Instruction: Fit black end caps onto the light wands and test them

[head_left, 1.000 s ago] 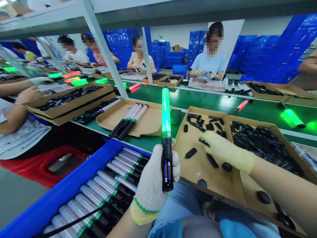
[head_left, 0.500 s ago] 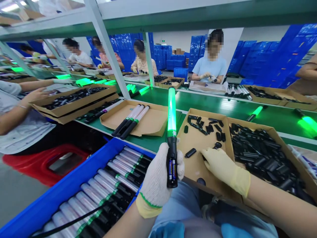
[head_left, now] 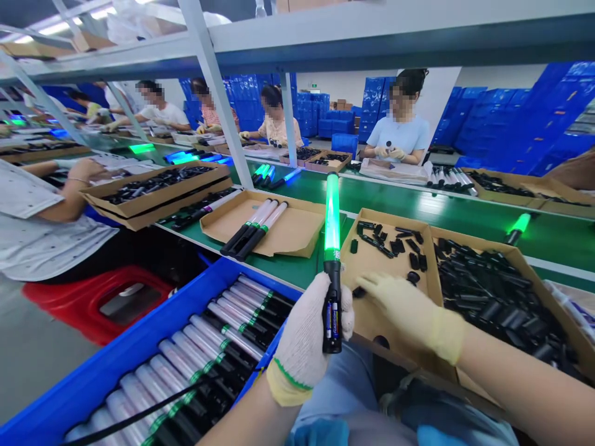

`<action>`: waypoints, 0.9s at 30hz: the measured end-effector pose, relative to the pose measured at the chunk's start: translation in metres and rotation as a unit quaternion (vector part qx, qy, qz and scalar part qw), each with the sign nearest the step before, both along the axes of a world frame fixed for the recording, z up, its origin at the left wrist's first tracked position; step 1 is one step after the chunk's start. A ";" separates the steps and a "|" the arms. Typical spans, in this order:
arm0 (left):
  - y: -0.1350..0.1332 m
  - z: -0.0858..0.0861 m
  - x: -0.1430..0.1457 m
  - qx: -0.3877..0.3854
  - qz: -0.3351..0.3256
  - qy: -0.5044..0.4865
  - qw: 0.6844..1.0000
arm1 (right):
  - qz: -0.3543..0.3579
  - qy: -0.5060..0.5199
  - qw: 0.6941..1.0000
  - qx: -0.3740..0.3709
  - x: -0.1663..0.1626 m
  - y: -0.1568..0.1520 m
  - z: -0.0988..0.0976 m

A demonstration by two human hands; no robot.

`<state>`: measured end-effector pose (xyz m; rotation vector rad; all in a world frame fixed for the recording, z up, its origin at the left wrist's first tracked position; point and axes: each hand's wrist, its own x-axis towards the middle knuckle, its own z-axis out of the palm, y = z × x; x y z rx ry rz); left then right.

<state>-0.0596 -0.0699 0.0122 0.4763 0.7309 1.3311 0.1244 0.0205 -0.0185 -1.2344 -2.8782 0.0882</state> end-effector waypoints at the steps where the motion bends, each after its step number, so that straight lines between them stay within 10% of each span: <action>1: -0.002 0.000 0.000 -0.001 -0.003 0.003 1.000 | 0.016 -0.002 1.000 -0.010 -0.018 -0.001 -0.006; 5: -0.011 -0.005 -0.001 -0.022 -0.001 0.009 1.000 | 0.010 -0.003 0.999 -0.038 -0.039 -0.003 -0.012; 10: -0.015 -0.014 0.012 -0.044 0.002 -0.029 0.999 | -0.064 0.090 0.993 -0.040 0.014 -0.016 0.024; 16: -0.015 -0.033 0.039 -0.046 -0.064 0.053 0.995 | -0.178 0.391 0.882 -0.195 0.045 -0.083 0.055; 23: -0.024 -0.063 0.041 0.208 -0.018 0.351 0.913 | -0.074 0.304 0.924 -0.219 0.040 -0.101 0.066; 27: -0.023 -0.051 0.053 0.177 -0.042 0.300 0.936 | -0.058 0.270 0.936 -0.217 0.048 -0.103 0.069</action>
